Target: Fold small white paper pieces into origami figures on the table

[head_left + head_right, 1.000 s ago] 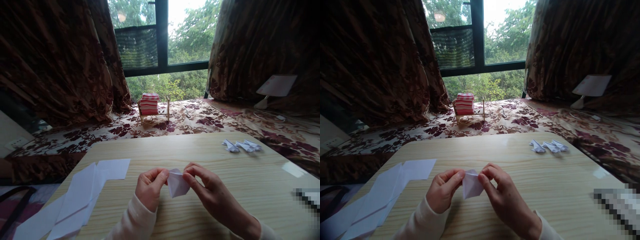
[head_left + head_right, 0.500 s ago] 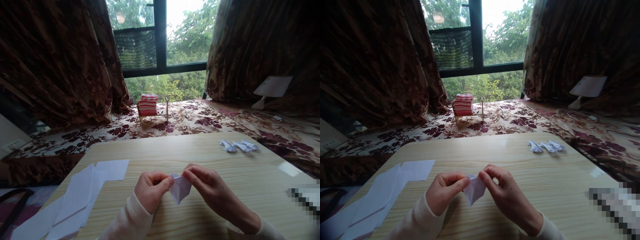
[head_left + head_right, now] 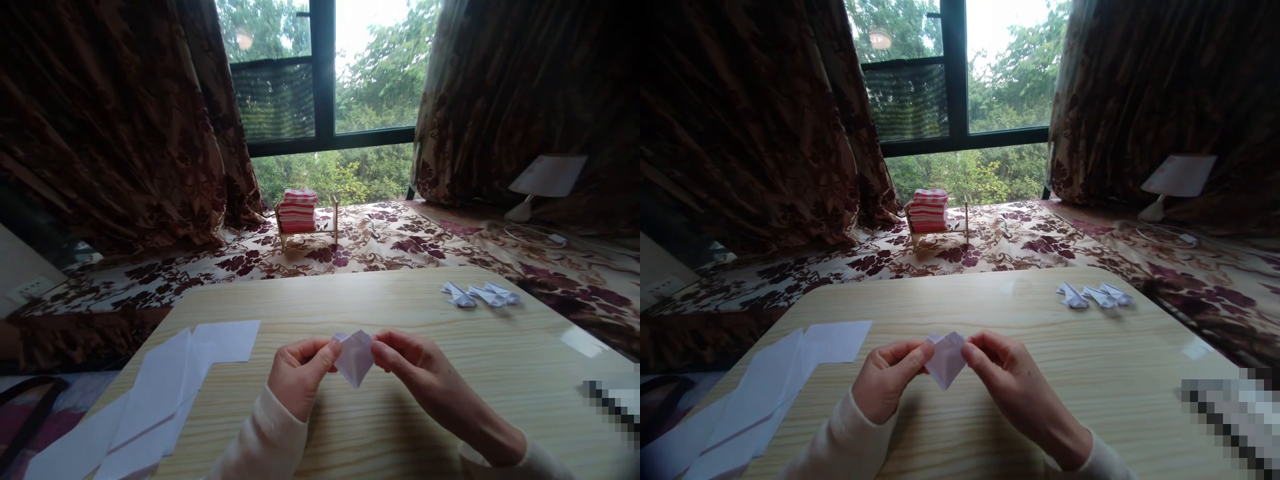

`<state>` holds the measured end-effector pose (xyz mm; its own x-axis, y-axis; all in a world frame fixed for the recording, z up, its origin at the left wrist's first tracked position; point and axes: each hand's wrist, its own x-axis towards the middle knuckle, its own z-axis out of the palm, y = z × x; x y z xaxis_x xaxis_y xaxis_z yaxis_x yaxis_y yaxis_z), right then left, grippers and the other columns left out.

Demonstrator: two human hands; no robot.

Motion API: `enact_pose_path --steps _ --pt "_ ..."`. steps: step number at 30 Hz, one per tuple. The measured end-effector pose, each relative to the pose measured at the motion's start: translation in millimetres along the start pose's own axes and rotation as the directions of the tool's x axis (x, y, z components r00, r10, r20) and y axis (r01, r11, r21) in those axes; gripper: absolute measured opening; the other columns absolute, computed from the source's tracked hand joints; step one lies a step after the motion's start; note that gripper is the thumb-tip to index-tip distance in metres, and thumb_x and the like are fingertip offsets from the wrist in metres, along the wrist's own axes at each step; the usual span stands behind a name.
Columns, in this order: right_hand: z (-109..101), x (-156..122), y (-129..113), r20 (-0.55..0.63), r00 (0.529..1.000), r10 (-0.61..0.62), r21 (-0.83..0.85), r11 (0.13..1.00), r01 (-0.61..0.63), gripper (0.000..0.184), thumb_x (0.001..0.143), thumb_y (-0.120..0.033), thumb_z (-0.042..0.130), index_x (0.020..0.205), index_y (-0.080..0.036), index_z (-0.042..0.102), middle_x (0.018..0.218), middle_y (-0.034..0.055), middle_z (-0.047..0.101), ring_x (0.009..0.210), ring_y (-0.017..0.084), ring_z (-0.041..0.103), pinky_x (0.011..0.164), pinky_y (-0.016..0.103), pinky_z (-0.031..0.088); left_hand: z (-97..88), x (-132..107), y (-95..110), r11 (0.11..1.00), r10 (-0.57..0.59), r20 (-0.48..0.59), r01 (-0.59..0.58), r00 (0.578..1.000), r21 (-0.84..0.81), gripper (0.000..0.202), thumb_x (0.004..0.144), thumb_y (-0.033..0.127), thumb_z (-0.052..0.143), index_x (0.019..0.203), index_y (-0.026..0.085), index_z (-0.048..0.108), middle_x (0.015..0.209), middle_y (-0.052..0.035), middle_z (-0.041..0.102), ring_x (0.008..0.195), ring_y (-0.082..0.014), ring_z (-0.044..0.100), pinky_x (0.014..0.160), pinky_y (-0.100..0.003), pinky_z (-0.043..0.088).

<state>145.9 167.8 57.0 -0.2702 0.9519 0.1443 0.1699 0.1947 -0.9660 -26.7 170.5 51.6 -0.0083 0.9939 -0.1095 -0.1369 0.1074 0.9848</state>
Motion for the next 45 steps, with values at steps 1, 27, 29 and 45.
enact_pose_path --steps 1,27,29,45 --pt "1.2 -0.4 1.7 0.005 1.000 0.001 0.006 1.000 -0.001 0.031 0.084 -0.042 0.049 0.070 -0.016 0.058 0.067 0.0006 0.057 0.064 0.014 0.052 0.059 0.023 0.044 0.8 -0.8 0.6 1.000 0.001 0.010 -0.001 1.000 0.012 0.021 0.059 0.033 0.072 0.065 0.013 0.074 0.057 -0.0037 0.068 0.056 -0.0130 0.054 0.058 -0.023 0.044" --pt "16.4 -6.9 -0.8 0.216 0.688 -0.693 -0.682 0.397 0.614 0.016 0.083 -0.007 0.052 0.093 -0.016 0.060 0.079 0.0058 0.057 0.077 0.018 0.048 0.071 0.035 0.040 -9.0 9.4 -14.1 0.984 -0.164 0.063 0.168 0.984 -0.066 0.034 0.051 0.043 0.076 0.059 0.011 0.069 0.045 -0.0004 0.058 0.043 -0.0082 0.051 0.049 -0.021 0.042" --pt "15.6 -7.0 -0.6 0.209 0.706 -0.676 -0.676 0.421 0.604 0.014 0.085 -0.008 0.050 0.090 -0.016 0.060 0.076 0.0053 0.056 0.074 0.018 0.047 0.069 0.034 0.038 -7.1 7.0 -11.9 0.993 -0.115 0.050 0.116 0.992 -0.008 0.030 0.055 0.040 0.073 0.058 0.011 0.069 0.045 -0.0005 0.058 0.045 -0.0084 0.049 0.050 -0.021 0.040" --pt "16.9 -7.6 4.3 0.022 0.805 -0.593 -0.709 0.559 0.430 0.014 0.081 -0.012 0.050 0.069 -0.017 0.056 0.065 0.0029 0.052 0.065 0.017 0.045 0.063 0.032 0.033 1.9 -3.5 -0.4 0.979 0.014 0.137 -0.041 0.990 0.202 0.026 0.066 0.035 0.062 0.056 0.012 0.069 0.050 -0.0019 0.059 0.053 -0.0115 0.049 0.055 -0.022 0.040"
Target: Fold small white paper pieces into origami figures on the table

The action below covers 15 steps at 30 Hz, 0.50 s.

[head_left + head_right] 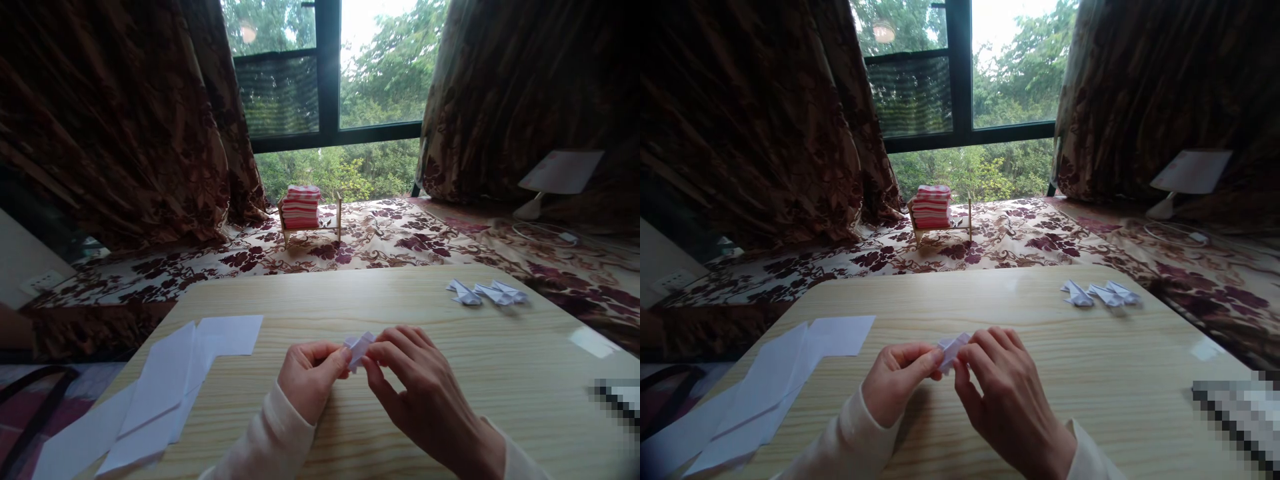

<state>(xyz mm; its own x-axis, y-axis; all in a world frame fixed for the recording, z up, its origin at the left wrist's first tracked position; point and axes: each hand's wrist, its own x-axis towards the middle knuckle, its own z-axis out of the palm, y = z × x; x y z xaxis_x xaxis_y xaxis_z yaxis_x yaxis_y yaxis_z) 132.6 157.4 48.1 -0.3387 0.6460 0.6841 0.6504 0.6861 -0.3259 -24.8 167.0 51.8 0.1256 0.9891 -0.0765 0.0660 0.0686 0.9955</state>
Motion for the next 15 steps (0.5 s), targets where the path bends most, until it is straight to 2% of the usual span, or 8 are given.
enact_pose_path --steps 8,15 --pt "1.9 -0.3 -2.0 -0.084 0.996 0.018 -0.099 0.995 -0.026 0.018 0.077 -0.011 0.049 0.060 -0.018 0.047 0.061 0.0004 0.048 0.061 0.015 0.043 0.062 0.030 0.032 5.9 -3.1 -0.5 0.998 -0.049 -0.004 0.049 0.999 -0.042 0.027 0.065 0.036 0.062 0.060 0.011 0.070 0.053 -0.0044 0.061 0.055 -0.0144 0.052 0.057 -0.025 0.040" --pt "1.2 0.9 -1.4 -0.081 0.997 0.021 -0.100 0.995 -0.029 0.019 0.077 -0.010 0.048 0.061 -0.018 0.046 0.061 0.0007 0.048 0.062 0.015 0.043 0.062 0.030 0.033 10.6 -8.3 5.4 0.996 0.046 0.002 -0.046 0.999 0.072 0.026 0.069 0.032 0.058 0.051 0.013 0.064 0.050 -0.0017 0.055 0.056 -0.0141 0.047 0.055 -0.025 0.036"
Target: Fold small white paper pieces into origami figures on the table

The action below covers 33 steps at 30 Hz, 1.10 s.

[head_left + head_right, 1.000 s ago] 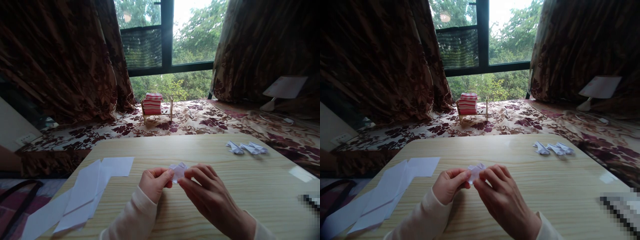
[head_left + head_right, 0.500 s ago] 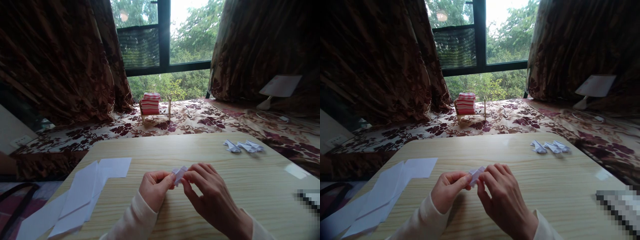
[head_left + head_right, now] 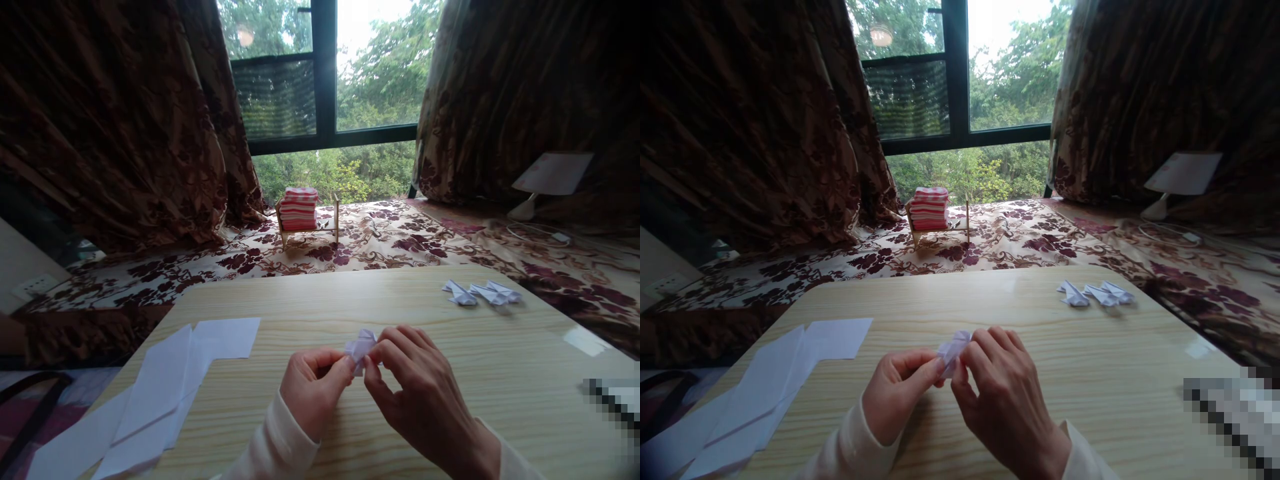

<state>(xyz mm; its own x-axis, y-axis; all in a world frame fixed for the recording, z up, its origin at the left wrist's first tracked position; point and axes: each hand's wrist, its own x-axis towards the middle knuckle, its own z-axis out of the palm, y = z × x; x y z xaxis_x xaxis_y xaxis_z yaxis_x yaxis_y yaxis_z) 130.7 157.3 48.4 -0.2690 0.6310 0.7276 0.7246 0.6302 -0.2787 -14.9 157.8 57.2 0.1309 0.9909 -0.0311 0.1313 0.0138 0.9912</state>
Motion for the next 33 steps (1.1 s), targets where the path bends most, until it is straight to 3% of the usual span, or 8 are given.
enact_pose_path --steps 5,11,14,17,22,26,29,33 --pt "-0.2 0.1 1.0 0.006 1.000 -0.003 0.018 1.000 0.003 0.018 0.078 -0.012 0.048 0.062 -0.019 0.048 0.062 0.0015 0.049 0.062 0.016 0.044 0.062 0.030 0.033 1.6 -1.1 -0.2 0.998 0.023 -0.021 -0.022 1.000 0.057 0.024 0.069 0.033 0.061 0.061 0.012 0.069 0.059 -0.0036 0.058 0.059 -0.0151 0.048 0.057 -0.025 0.037" --pt "-1.9 0.4 1.3 0.065 0.998 0.022 0.041 0.999 -0.025 0.015 0.080 -0.013 0.049 0.067 -0.018 0.053 0.064 0.0020 0.052 0.064 0.017 0.047 0.063 0.031 0.034 0.6 1.1 -5.8 1.000 0.020 -0.110 -0.022 0.994 -0.021 0.026 0.068 0.034 0.061 0.051 0.014 0.059 0.049 0.0013 0.050 0.053 -0.0111 0.041 0.052 -0.023 0.033" --pt "-2.7 -0.1 4.7 0.010 0.999 0.049 0.052 0.997 -0.050 0.007 0.081 -0.015 0.052 0.084 -0.017 0.057 0.073 0.0033 0.056 0.069 0.017 0.050 0.065 0.031 0.037 -0.8 2.5 -5.9 0.999 0.001 -0.184 -0.010 0.983 -0.044 0.026 0.066 0.033 0.063 0.049 0.014 0.058 0.048 0.0017 0.050 0.052 -0.0104 0.041 0.050 -0.022 0.032" --pt "-2.9 -1.6 7.4 -0.053 0.996 0.068 0.086 0.994 -0.064 0.014 0.081 -0.018 0.055 0.096 -0.017 0.056 0.081 0.0046 0.057 0.071 0.016 0.052 0.067 0.030 0.041 -1.2 2.9 -5.2 0.995 -0.031 -0.246 0.007 0.969 -0.099 0.024 0.064 0.033 0.064 0.050 0.014 0.061 0.048 0.0008 0.053 0.052 -0.0111 0.044 0.050 -0.022 0.033" --pt "0.2 -2.7 4.1 -0.004 0.998 0.063 0.176 0.982 -0.061 0.005 0.083 -0.019 0.054 0.088 -0.019 0.057 0.072 0.0018 0.055 0.065 0.015 0.051 0.062 0.027 0.041 0.9 1.2 -7.3 0.996 0.017 -0.179 -0.033 0.984 -0.086 0.025 0.066 0.034 0.064 0.051 0.014 0.061 0.050 0.0008 0.054 0.053 -0.0114 0.044 0.051 -0.022 0.035" --pt "1.5 -1.1 2.6 0.068 0.984 0.167 0.209 0.962 -0.177 0.018 0.086 -0.020 0.048 0.070 -0.020 0.054 0.062 -0.0005 0.051 0.058 0.013 0.049 0.056 0.025 0.038 1.8 0.4 -8.9 0.995 0.047 -0.130 -0.058 0.990 -0.086 0.024 0.067 0.033 0.063 0.051 0.014 0.062 0.051 0.0007 0.054 0.054 -0.0116 0.045 0.052 -0.022 0.035" --pt "0.2 -0.7 4.3 0.065 0.955 0.288 0.248 0.923 -0.295 0.017 0.086 -0.026 0.047 0.071 -0.020 0.053 0.062 -0.0012 0.051 0.056 0.013 0.048 0.055 0.024 0.038 0.6 2.5 -9.1 0.994 -0.009 -0.210 -0.014 0.978 -0.110 0.024 0.065 0.033 0.065 0.051 0.014 0.064 0.050 0.0003 0.056 0.053 -0.0120 0.047 0.052 -0.023 0.037" --pt "-1.0 1.9 2.9 0.236 0.838 0.492 0.390 0.742 -0.545 0.029 0.084 -0.039 0.047 0.066 -0.018 0.056 0.055 -0.0018 0.050 0.052 0.012 0.046 0.048 0.022 0.037 -0.7 5.6 -9.7 0.977 -0.101 -0.336 0.030 0.936 -0.213 0.020 0.061 0.033 0.068 0.055 0.014 0.067 0.051 0.0002 0.059 0.057 -0.0136 0.052 0.060 -0.025 0.041"
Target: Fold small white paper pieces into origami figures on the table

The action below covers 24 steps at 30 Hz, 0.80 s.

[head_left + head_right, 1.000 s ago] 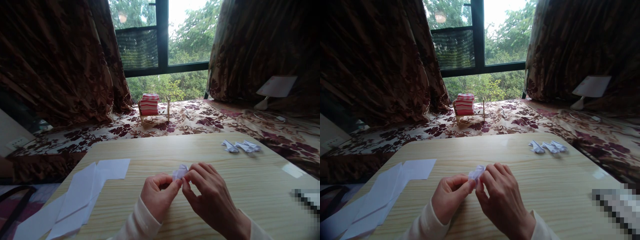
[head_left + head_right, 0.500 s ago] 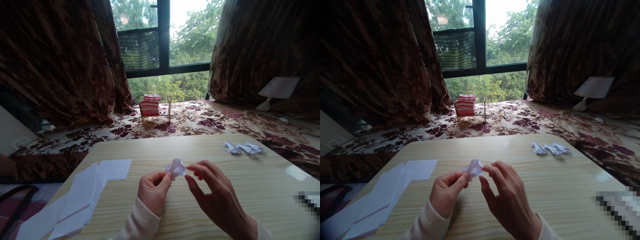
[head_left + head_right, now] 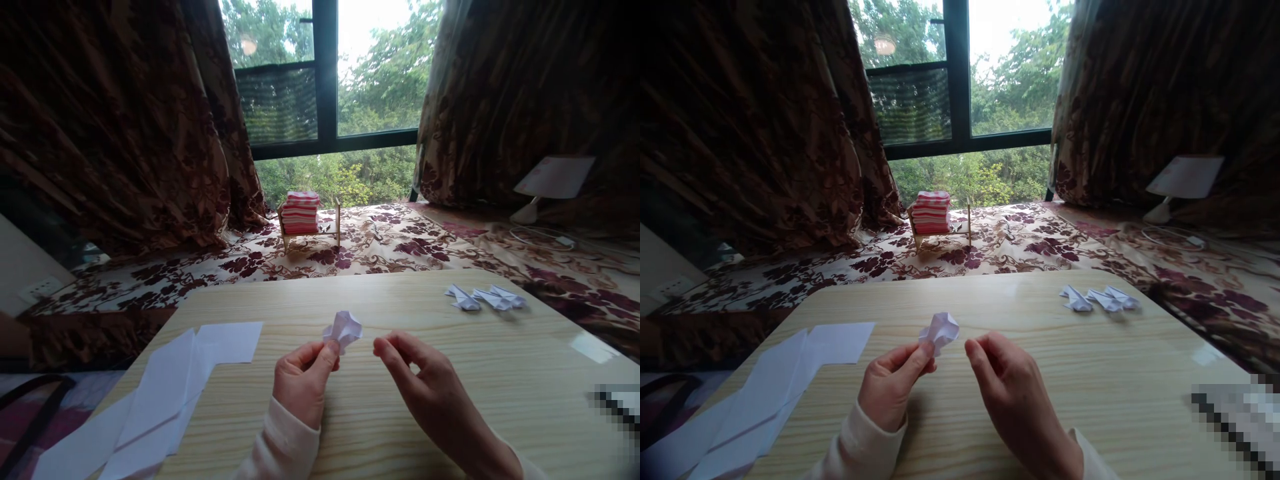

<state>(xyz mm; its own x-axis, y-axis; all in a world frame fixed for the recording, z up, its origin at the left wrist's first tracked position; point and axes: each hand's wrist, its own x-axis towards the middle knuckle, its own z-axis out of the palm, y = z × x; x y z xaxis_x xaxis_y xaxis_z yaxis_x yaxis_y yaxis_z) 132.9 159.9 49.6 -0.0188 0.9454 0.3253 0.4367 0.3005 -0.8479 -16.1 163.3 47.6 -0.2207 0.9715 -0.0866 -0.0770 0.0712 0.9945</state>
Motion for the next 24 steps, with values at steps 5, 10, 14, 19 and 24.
enact_pose_path --steps 5,10,14,19,24 --pt "6.4 2.4 -7.8 0.233 0.959 0.161 0.416 0.875 -0.248 0.025 0.077 -0.042 0.057 0.075 -0.017 0.064 0.059 -0.0019 0.054 0.056 0.012 0.049 0.058 0.023 0.043 4.6 -6.2 0.1 0.999 0.026 0.090 -0.023 0.996 -0.025 0.023 0.063 0.035 0.067 0.052 0.015 0.066 0.053 0.0008 0.057 0.059 -0.0129 0.049 0.061 -0.023 0.039" --pt "7.7 1.5 -6.4 0.210 0.941 0.265 0.474 0.814 -0.336 0.028 0.072 -0.044 0.063 0.072 -0.016 0.066 0.049 -0.0045 0.043 0.048 0.009 0.035 0.046 0.021 0.033 9.8 -14.2 4.8 1.000 0.019 0.154 -0.022 0.988 0.014 0.025 0.062 0.035 0.067 0.048 0.015 0.064 0.049 0.0016 0.053 0.054 -0.0120 0.044 0.053 -0.023 0.034" --pt "7.5 0.3 -4.7 0.229 0.923 0.310 0.479 0.789 -0.384 0.032 0.071 -0.047 0.062 0.068 -0.016 0.062 0.051 -0.0049 0.039 0.050 0.009 0.031 0.046 0.021 0.028 11.1 -15.4 7.7 0.999 0.039 0.169 -0.044 0.985 0.024 0.024 0.062 0.031 0.067 0.045 0.016 0.061 0.048 0.0025 0.049 0.053 -0.0112 0.041 0.053 -0.023 0.032" --pt "6.8 -1.1 -7.2 0.194 0.946 0.261 0.502 0.802 -0.325 0.038 0.075 -0.047 0.058 0.053 -0.017 0.050 0.051 -0.0050 0.033 0.051 0.009 0.029 0.047 0.022 0.026 10.4 -15.3 9.3 0.996 0.067 0.214 -0.079 0.974 0.047 0.025 0.064 0.027 0.064 0.042 0.016 0.059 0.050 0.0014 0.048 0.054 -0.0120 0.040 0.054 -0.024 0.031" --pt "7.5 -2.4 -6.7 0.138 0.975 0.176 0.429 0.876 -0.219 0.034 0.079 -0.044 0.053 0.059 -0.017 0.056 0.052 -0.0043 0.032 0.050 0.010 0.029 0.047 0.023 0.026 8.5 -14.7 9.5 0.993 0.073 0.266 -0.096 0.961 0.073 0.023 0.065 0.028 0.063 0.046 0.015 0.064 0.052 0.0001 0.050 0.058 -0.0134 0.043 0.056 -0.025 0.032"
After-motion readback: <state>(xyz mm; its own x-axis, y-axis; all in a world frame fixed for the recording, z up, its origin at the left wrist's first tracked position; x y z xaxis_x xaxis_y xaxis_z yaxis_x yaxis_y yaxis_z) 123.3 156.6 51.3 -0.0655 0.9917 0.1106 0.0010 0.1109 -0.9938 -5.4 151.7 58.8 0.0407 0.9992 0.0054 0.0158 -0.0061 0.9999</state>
